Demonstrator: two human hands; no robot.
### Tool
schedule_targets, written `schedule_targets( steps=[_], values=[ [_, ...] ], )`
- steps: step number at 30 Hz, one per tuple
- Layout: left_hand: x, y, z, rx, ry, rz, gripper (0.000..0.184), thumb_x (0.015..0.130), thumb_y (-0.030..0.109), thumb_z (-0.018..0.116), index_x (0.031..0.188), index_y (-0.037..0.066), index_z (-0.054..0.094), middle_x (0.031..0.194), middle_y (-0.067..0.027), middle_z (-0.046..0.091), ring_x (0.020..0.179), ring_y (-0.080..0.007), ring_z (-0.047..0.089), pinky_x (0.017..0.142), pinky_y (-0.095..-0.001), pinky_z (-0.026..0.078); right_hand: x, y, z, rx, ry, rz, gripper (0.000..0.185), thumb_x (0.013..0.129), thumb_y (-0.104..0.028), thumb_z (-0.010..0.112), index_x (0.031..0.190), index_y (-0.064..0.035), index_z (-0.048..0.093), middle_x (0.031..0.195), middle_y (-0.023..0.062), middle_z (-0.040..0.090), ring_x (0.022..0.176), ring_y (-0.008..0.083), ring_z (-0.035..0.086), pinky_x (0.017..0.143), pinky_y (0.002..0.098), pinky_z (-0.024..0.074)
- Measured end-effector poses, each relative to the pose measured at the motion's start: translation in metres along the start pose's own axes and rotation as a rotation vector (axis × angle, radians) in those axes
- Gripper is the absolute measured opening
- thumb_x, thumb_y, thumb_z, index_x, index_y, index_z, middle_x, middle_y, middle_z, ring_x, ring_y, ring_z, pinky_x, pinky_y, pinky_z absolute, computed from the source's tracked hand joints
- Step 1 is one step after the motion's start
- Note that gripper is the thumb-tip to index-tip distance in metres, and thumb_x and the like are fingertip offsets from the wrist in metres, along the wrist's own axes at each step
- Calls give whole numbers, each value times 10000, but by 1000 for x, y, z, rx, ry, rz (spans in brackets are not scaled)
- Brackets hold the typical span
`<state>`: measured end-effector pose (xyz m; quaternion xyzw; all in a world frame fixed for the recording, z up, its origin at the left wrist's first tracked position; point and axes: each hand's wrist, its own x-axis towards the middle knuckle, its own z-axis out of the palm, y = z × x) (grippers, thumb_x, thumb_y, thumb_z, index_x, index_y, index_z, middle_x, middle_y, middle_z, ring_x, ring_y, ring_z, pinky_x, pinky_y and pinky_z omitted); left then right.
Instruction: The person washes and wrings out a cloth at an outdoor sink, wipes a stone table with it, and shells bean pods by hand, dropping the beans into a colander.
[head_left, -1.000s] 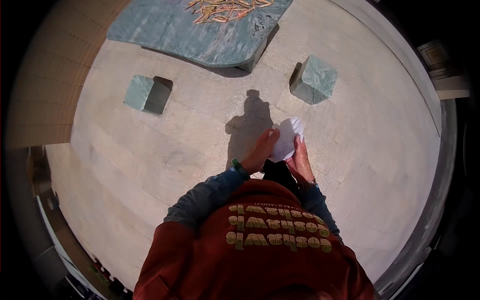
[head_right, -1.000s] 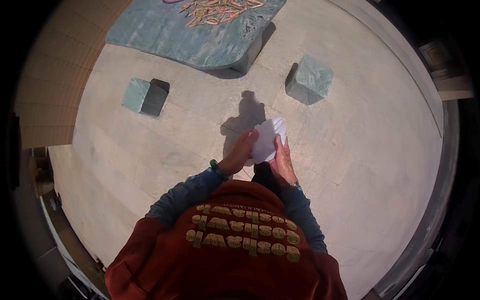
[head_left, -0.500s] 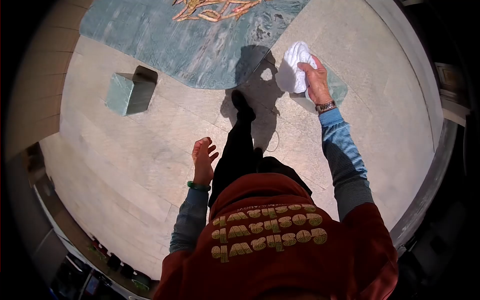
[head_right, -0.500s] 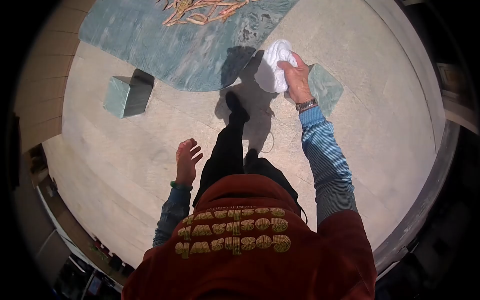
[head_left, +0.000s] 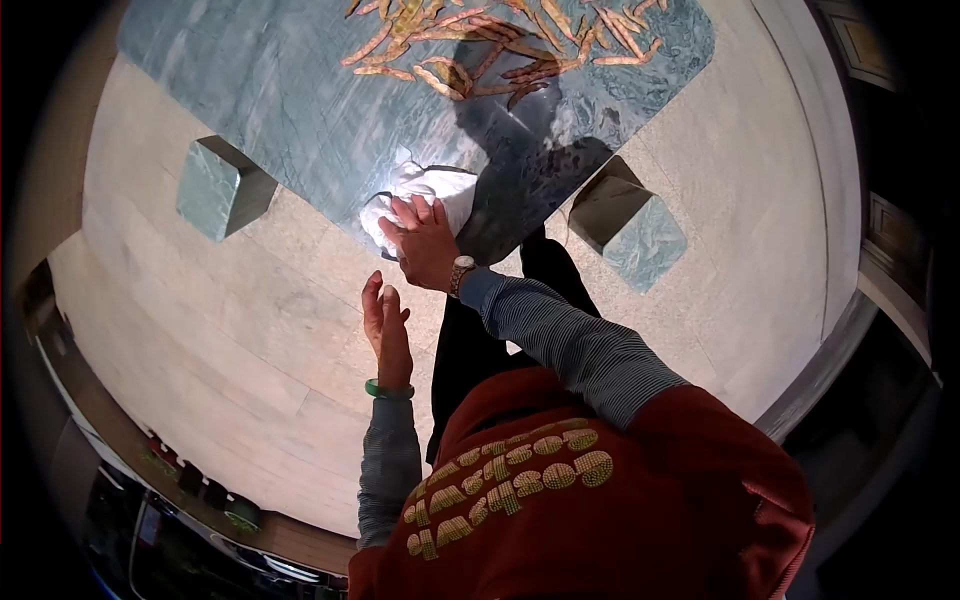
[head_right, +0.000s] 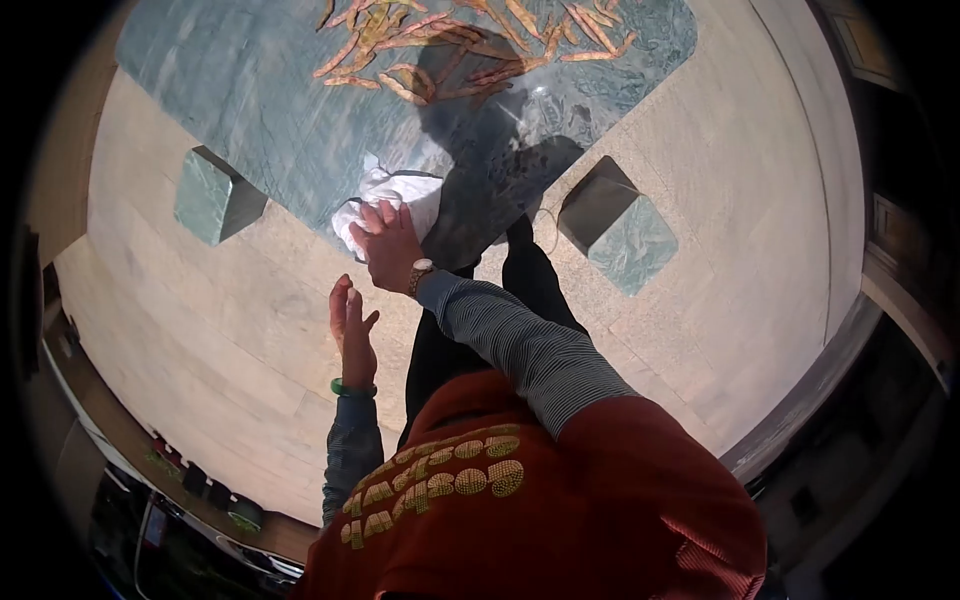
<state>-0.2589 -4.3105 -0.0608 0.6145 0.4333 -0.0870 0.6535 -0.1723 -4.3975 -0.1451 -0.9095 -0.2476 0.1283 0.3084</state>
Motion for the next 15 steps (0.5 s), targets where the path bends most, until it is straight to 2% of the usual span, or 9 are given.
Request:
schedule_targets(
  steps=[1,3,4,5,7,8,10,12,15],
  values=[
    [12,7,10,-9,-10,-3,535,903,391,484,1347,130,342,1341,-85,377,1160,-220,415,919,-387,359,9,4,-5,83,-26,-30,510,691,-137,560,1198,-98,526,1274,180,441,1200,392,343,990,573,209],
    [33,13,31,-40,42,65,523,927,372,442,1346,79,332,1343,-105,375,1163,-228,412,961,-362,336,21,18,-12,225,-66,-92,511,697,-166,567,1204,-109,528,1240,188,471,1174,397,382,985,563,232],
    [45,11,42,-49,45,139,517,935,362,429,1342,56,333,1343,-113,373,1162,-231,411,972,-350,329,35,33,-26,415,-167,-148,538,751,-225,622,1255,-105,474,1234,204,477,1180,406,405,973,485,319],
    [57,10,54,20,45,297,493,947,332,409,1322,18,348,1325,-148,381,1166,-229,406,986,-321,317,43,50,-44,575,-180,-120,512,755,-181,623,1241,-98,483,1215,196,495,1158,369,441,917,431,383],
    [69,15,74,296,87,387,509,913,347,469,1313,47,374,1325,-204,370,1228,-302,347,1017,-392,281,65,77,-98,597,-120,-118,429,770,-104,616,1188,-79,519,1134,171,545,1048,297,528,795,341,472],
    [75,17,83,496,135,390,525,898,363,487,1312,59,379,1324,-222,365,1253,-330,314,1030,-420,262,76,94,-117,462,-41,-150,373,781,-72,608,1149,-69,545,1072,152,577,961,263,578,728,305,497],
    [94,-4,101,674,161,380,599,849,444,528,1320,108,375,1349,-244,322,1278,-421,226,1022,-544,200,101,133,-150,441,-23,87,264,805,-107,606,1063,-51,586,968,120,603,793,247,601,675,330,501],
    [93,9,126,848,166,137,667,790,433,601,1329,137,341,1346,-272,276,1271,-493,167,1011,-594,152,132,182,-167,191,121,19,206,823,-150,615,1009,-61,610,864,106,599,677,240,583,615,362,491],
    [98,-1,148,994,255,22,790,749,425,640,1373,185,220,1396,-281,135,1278,-541,62,946,-697,119,177,223,-184,85,114,-15,239,830,-219,622,1028,-86,604,864,97,585,676,249,574,567,398,485]
  ],
)
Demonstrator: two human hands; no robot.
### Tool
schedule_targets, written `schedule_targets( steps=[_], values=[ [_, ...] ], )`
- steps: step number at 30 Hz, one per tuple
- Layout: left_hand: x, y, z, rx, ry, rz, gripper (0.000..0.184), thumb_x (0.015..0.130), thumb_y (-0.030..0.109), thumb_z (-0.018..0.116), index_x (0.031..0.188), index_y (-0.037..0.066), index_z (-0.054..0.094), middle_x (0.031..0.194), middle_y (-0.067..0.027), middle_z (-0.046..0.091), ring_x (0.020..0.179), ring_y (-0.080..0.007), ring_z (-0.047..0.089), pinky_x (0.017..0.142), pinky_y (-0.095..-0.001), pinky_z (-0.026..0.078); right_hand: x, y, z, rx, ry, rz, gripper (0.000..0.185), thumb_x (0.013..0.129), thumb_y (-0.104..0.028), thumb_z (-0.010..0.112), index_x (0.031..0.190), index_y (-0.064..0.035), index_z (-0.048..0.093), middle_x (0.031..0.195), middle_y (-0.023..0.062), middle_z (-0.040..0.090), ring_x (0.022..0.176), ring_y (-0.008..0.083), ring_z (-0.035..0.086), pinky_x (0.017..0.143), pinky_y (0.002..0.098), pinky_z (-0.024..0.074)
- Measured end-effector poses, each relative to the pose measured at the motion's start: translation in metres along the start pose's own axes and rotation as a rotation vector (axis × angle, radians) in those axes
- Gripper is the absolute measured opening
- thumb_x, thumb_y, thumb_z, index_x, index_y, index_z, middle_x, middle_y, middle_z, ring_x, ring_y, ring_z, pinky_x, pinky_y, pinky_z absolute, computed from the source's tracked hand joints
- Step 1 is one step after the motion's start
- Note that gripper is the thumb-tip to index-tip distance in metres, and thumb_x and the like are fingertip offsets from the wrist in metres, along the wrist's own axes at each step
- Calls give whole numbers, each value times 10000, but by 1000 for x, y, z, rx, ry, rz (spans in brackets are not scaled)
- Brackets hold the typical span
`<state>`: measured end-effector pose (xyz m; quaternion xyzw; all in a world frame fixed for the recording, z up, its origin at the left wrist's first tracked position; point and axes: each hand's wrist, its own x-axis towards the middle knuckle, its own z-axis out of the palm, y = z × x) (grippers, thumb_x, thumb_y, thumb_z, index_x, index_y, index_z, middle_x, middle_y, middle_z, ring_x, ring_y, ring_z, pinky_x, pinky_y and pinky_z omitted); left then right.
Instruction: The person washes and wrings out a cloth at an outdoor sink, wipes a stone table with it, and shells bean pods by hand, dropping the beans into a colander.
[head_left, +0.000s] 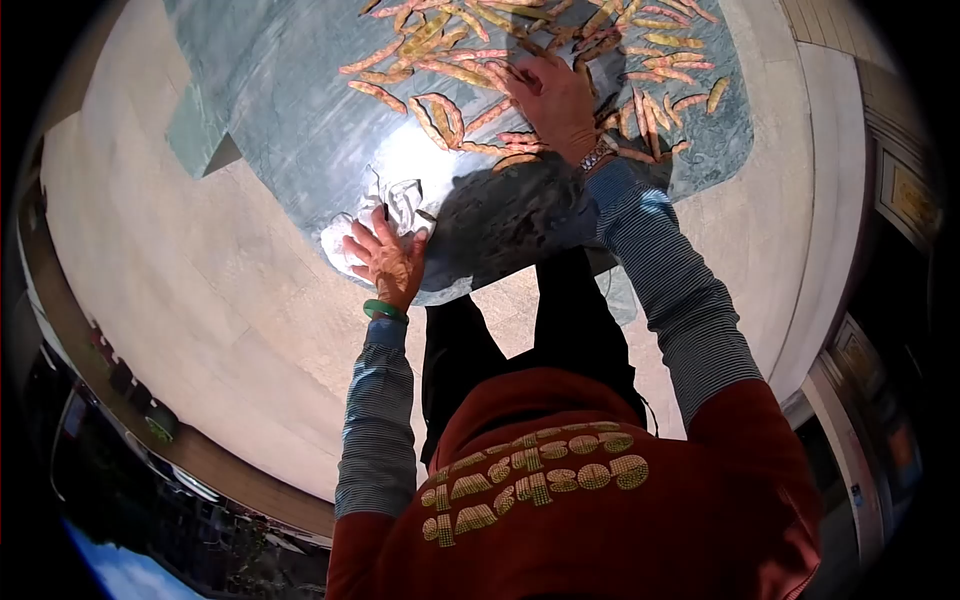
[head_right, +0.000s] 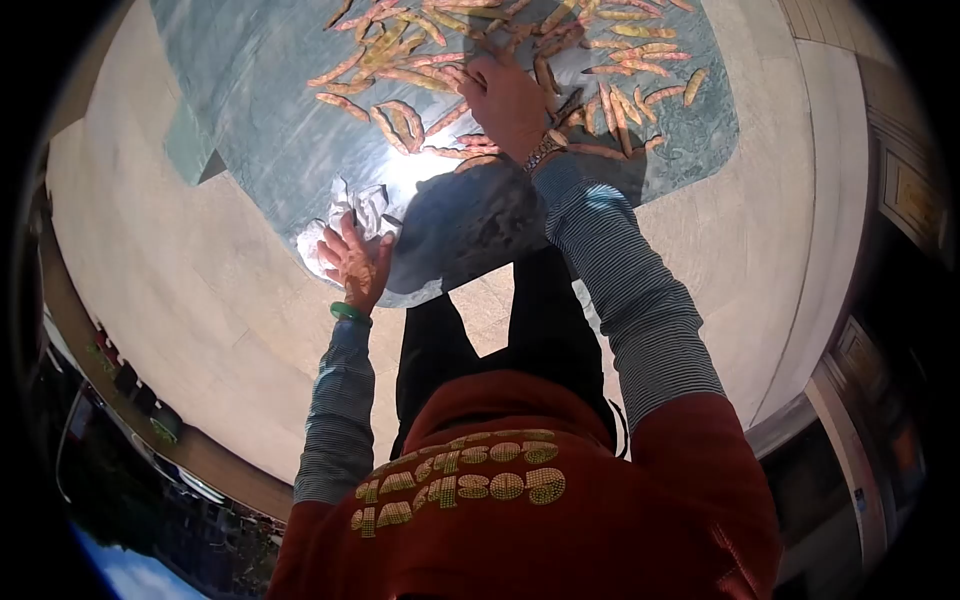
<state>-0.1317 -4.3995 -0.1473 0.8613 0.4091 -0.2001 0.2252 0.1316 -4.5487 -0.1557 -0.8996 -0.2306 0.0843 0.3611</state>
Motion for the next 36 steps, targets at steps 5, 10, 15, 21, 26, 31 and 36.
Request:
schedule_targets(
  steps=[5,10,15,21,26,31,36],
  values=[
    [0,-3,11,36,46,15,775,764,406,641,1372,152,232,1407,-299,108,1273,-567,43,905,-742,122,35,14,1,-395,-229,-188,306,845,-303,592,1075,-105,557,922,81,556,666,300,546,547,469,475],
    [2,-5,16,82,79,17,761,772,410,633,1368,155,235,1402,-292,128,1282,-548,45,897,-744,132,16,26,-3,-125,-258,-257,150,822,-165,586,887,-47,520,816,133,518,625,335,504,524,480,420],
    [1,-6,18,100,103,13,749,777,435,621,1363,160,243,1402,-282,142,1291,-528,46,894,-743,134,8,30,-10,-169,-361,-322,97,831,-120,569,830,-46,506,757,151,505,619,370,491,518,483,403],
    [-1,-2,14,57,137,37,738,785,458,602,1365,175,244,1405,-274,149,1293,-526,37,903,-738,101,22,39,-1,-120,-418,-492,154,883,-204,528,954,-72,559,755,163,532,609,357,495,529,497,433],
    [-1,-3,15,54,141,26,719,793,471,587,1364,194,249,1410,-277,142,1294,-524,34,899,-742,91,42,8,-7,-334,-258,-295,260,848,-256,563,1056,-102,584,1002,129,561,707,306,580,591,457,500],
    [-2,-3,18,122,176,47,753,786,478,591,1372,165,237,1400,-276,158,1286,-522,75,904,-729,126,35,0,46,-225,-167,-457,243,841,-277,598,1016,-108,592,953,121,572,662,292,553,525,447,480],
    [-2,-6,19,144,160,42,759,784,476,593,1375,163,233,1399,-275,162,1289,-515,79,905,-724,126,21,-21,45,-223,-336,-339,154,780,-153,628,900,-67,586,811,128,570,602,332,538,495,450,470]
  ],
)
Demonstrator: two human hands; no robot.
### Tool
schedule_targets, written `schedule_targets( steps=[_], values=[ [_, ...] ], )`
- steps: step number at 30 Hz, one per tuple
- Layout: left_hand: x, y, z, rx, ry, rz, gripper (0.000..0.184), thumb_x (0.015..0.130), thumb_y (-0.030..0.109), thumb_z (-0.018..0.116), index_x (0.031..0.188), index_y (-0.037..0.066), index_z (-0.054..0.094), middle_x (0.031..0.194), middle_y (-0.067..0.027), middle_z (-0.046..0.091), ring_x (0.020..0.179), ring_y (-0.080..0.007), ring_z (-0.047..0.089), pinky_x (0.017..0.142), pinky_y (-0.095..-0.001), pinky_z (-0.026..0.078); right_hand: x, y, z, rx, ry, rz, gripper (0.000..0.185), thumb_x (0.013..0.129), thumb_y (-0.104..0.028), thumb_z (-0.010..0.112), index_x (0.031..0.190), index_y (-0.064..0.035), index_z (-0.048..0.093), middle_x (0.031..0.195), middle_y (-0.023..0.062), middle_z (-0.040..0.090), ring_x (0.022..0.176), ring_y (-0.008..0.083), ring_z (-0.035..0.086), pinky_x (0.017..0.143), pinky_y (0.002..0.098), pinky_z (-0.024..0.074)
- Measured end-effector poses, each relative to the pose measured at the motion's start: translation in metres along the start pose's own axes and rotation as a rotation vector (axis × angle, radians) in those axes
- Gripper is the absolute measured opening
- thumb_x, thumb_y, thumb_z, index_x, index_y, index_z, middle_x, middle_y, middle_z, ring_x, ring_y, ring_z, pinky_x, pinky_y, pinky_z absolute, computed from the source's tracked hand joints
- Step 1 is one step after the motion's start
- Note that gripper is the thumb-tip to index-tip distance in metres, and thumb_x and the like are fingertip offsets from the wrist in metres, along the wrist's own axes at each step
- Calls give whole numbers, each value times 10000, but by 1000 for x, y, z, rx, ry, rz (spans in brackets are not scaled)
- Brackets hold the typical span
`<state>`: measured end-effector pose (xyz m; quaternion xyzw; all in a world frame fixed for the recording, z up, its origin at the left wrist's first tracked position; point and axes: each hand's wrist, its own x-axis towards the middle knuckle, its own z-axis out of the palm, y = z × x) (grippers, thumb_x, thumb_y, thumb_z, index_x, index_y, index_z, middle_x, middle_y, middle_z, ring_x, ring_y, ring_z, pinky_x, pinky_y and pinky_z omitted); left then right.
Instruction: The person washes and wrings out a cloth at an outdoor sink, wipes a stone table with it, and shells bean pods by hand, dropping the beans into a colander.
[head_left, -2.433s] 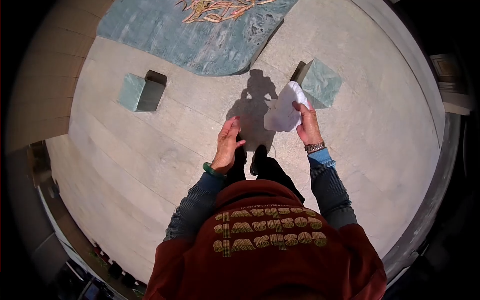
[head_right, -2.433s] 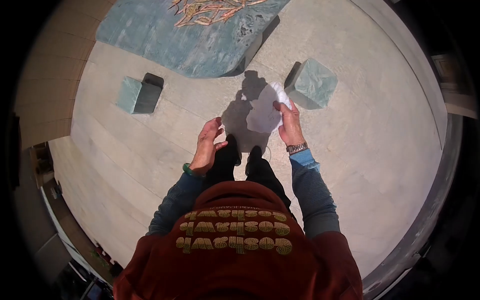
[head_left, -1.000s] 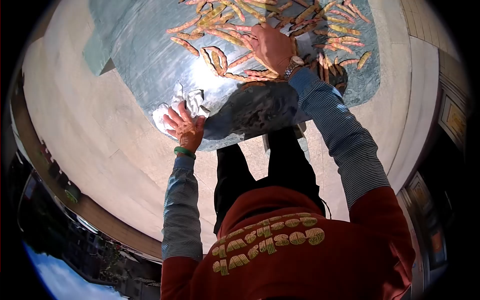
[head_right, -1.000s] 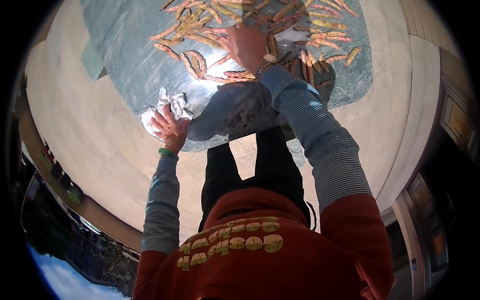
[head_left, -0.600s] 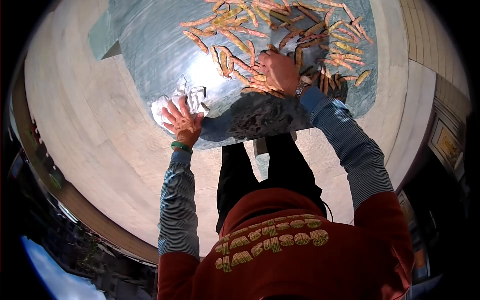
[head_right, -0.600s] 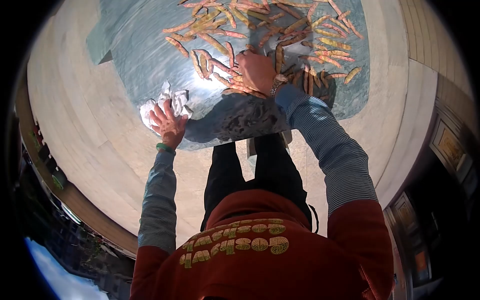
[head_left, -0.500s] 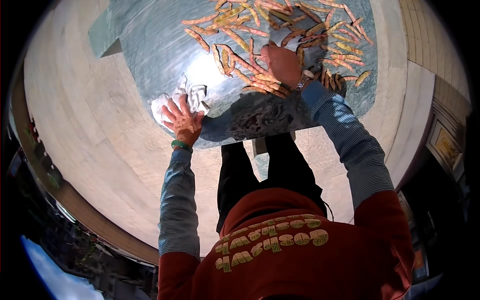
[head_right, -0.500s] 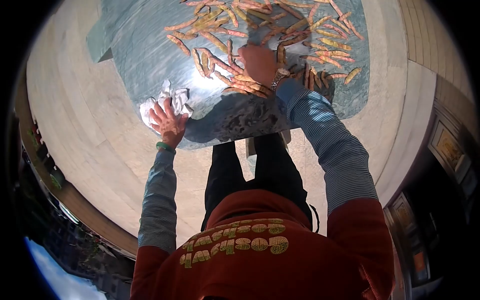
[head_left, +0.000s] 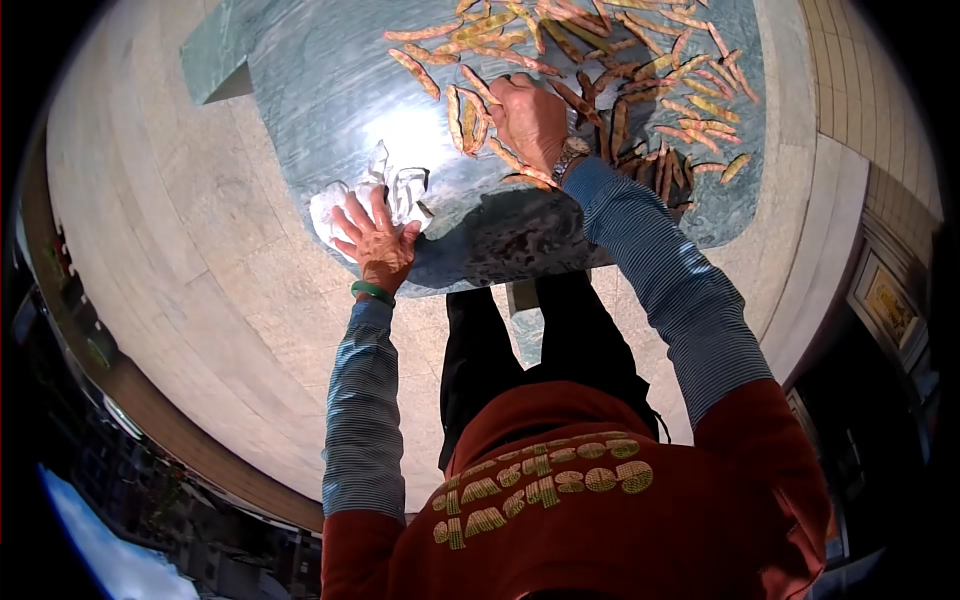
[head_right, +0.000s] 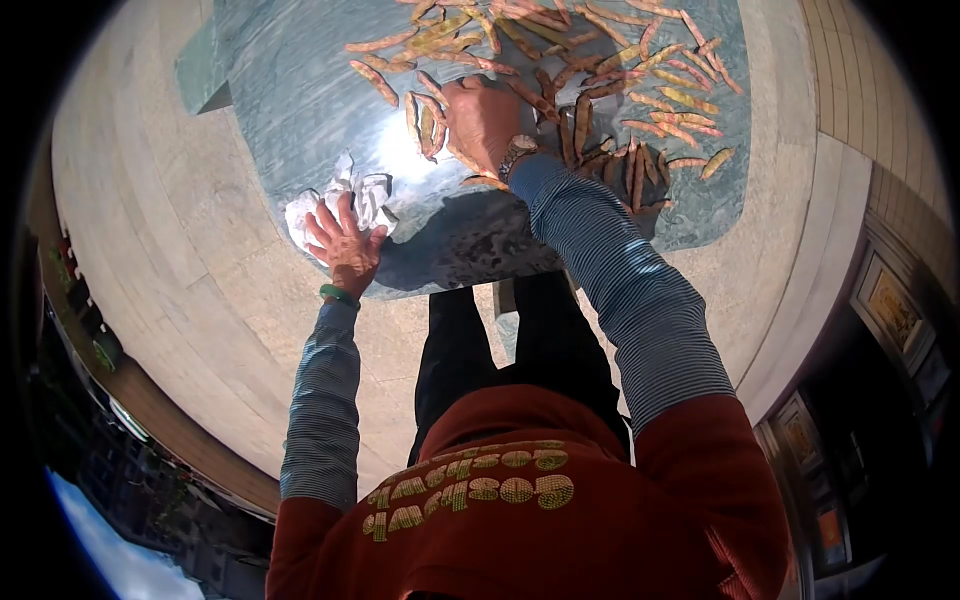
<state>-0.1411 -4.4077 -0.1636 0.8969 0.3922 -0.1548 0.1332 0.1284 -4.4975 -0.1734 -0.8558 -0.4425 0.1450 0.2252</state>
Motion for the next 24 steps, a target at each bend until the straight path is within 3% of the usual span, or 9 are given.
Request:
schedule_targets(
  steps=[7,9,11,13,17,19,21,22,24],
  values=[
    [1,1,-1,-4,4,-6,742,793,486,575,1369,157,242,1399,-272,160,1288,-510,83,896,-725,129,10,-1,-18,-5,-131,-4,201,795,-222,642,949,-93,647,836,112,559,636,303,551,534,452,482],
    [1,-2,4,-1,5,0,742,793,513,556,1370,165,243,1404,-271,152,1294,-509,61,899,-730,113,33,8,-25,16,213,-120,204,806,-223,632,963,-93,640,894,114,550,727,314,551,584,454,490],
    [0,-8,10,-21,-1,4,741,791,542,541,1367,178,251,1414,-267,139,1301,-507,42,902,-735,92,53,15,-26,-14,260,-93,217,793,-214,645,975,-96,628,894,127,528,802,323,542,615,463,481],
    [1,-7,10,-28,-6,0,736,788,556,536,1364,190,259,1422,-260,134,1305,-505,33,905,-738,81,62,14,-29,-34,190,-81,170,756,-133,623,917,-78,611,869,156,512,790,332,564,628,428,495],
    [0,-8,10,-26,-13,-11,739,788,591,507,1364,197,262,1431,-250,124,1310,-501,24,911,-738,73,46,4,-35,17,-66,-56,209,777,-149,639,976,-94,605,857,148,493,699,336,554,554,461,474],
    [1,-9,11,-29,-7,-5,743,790,608,490,1365,197,261,1433,-248,121,1311,-500,21,913,-737,71,46,14,-41,59,1,-142,258,776,-173,653,1015,-95,593,859,143,491,690,333,555,552,451,472],
    [0,-10,13,-20,-5,-2,748,791,623,473,1368,198,258,1434,-249,119,1312,-500,18,911,-738,72,59,29,-50,5,146,-44,267,744,-193,661,975,-83,586,909,161,502,784,336,573,620,444,493],
    [0,-10,13,-18,-3,-1,751,791,625,471,1370,197,256,1434,-250,120,1312,-501,18,909,-739,74,69,41,-54,-97,241,-26,370,769,-274,673,1074,-91,573,894,137,521,732,312,565,575,428,481],
    [-1,-9,13,-10,2,-3,757,790,630,468,1372,197,253,1433,-252,121,1312,-501,17,905,-741,79,87,67,-55,-147,232,20,370,778,-307,656,1069,-95,574,888,136,528,739,310,565,587,436,483]
  ],
)
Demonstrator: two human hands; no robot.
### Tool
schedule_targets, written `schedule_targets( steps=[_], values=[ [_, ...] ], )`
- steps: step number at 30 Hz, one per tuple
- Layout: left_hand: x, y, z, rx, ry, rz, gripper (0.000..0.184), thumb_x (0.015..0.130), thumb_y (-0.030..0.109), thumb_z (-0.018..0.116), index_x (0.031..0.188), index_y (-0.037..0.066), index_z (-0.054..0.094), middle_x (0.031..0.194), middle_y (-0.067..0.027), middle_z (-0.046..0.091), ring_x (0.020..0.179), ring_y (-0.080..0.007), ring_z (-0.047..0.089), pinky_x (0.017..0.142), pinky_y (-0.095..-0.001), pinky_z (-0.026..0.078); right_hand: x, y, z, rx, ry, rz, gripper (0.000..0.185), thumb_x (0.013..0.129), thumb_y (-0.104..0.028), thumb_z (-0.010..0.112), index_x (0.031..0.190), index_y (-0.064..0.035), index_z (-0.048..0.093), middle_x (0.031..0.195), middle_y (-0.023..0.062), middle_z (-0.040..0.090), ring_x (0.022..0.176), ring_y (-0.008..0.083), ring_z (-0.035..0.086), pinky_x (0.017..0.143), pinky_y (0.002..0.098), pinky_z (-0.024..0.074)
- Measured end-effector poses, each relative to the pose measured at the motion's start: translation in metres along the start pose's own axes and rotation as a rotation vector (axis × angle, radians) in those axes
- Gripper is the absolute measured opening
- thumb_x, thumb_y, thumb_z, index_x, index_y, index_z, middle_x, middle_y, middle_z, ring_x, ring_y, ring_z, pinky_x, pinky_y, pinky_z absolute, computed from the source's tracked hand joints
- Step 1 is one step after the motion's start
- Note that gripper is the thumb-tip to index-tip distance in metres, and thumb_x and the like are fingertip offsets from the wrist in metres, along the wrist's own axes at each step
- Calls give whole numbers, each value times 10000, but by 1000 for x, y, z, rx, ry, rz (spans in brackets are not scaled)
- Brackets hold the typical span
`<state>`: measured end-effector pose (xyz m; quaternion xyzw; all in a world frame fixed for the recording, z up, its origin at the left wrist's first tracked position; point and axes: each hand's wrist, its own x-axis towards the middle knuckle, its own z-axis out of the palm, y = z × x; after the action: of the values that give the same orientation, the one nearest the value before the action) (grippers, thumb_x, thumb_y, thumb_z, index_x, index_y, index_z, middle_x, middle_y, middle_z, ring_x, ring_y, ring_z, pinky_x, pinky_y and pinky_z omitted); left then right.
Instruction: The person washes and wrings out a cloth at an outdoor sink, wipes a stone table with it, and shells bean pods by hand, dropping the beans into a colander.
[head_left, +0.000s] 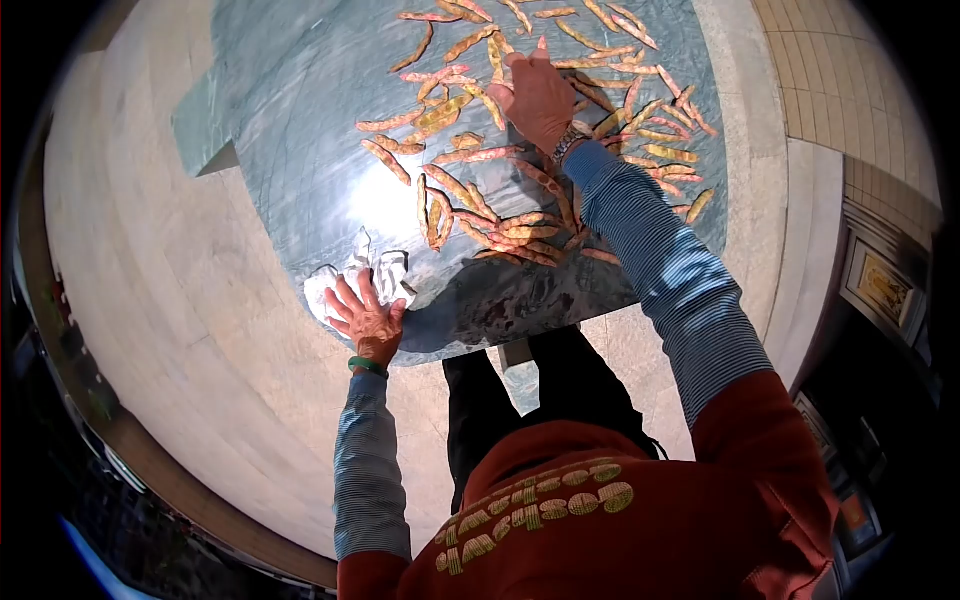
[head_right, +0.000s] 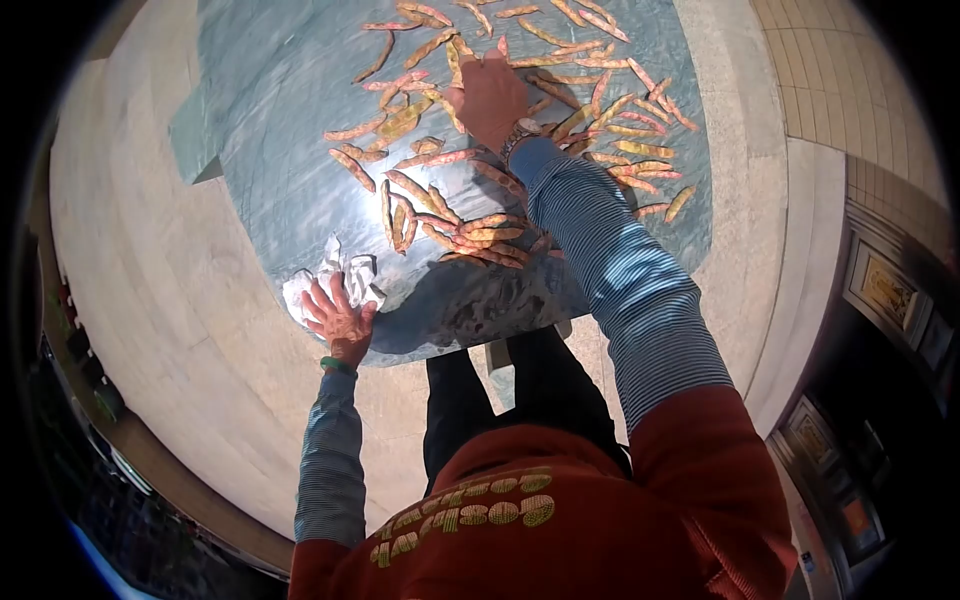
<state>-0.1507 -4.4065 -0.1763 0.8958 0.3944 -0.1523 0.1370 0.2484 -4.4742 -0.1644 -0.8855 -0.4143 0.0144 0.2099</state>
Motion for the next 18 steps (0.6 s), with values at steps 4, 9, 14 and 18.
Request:
schedule_targets(
  steps=[4,9,14,18],
  values=[
    [1,7,-7,-7,-7,-14,743,797,595,493,1373,195,250,1431,-255,125,1312,-500,19,902,-742,80,-1,12,7,-77,-91,-96,299,802,-353,611,987,-118,604,862,125,545,735,298,559,618,458,481],
    [1,6,-7,47,-12,-5,747,792,558,526,1368,167,256,1422,-255,141,1310,-487,44,917,-713,100,8,8,0,117,-105,-1,204,778,-227,615,961,-138,614,871,108,562,808,304,589,667,451,475],
    [0,9,-9,63,-11,-17,754,782,506,568,1366,140,262,1417,-253,147,1308,-476,65,938,-678,112,70,20,22,81,254,-260,162,810,-259,618,892,-119,627,881,84,581,730,322,560,620,442,460],
    [1,6,-8,41,11,9,729,790,496,564,1358,144,274,1418,-257,150,1310,-483,56,931,-695,97,100,14,36,-103,39,-282,149,811,-243,616,886,-115,625,882,83,586,730,327,560,613,443,457]
  ],
)
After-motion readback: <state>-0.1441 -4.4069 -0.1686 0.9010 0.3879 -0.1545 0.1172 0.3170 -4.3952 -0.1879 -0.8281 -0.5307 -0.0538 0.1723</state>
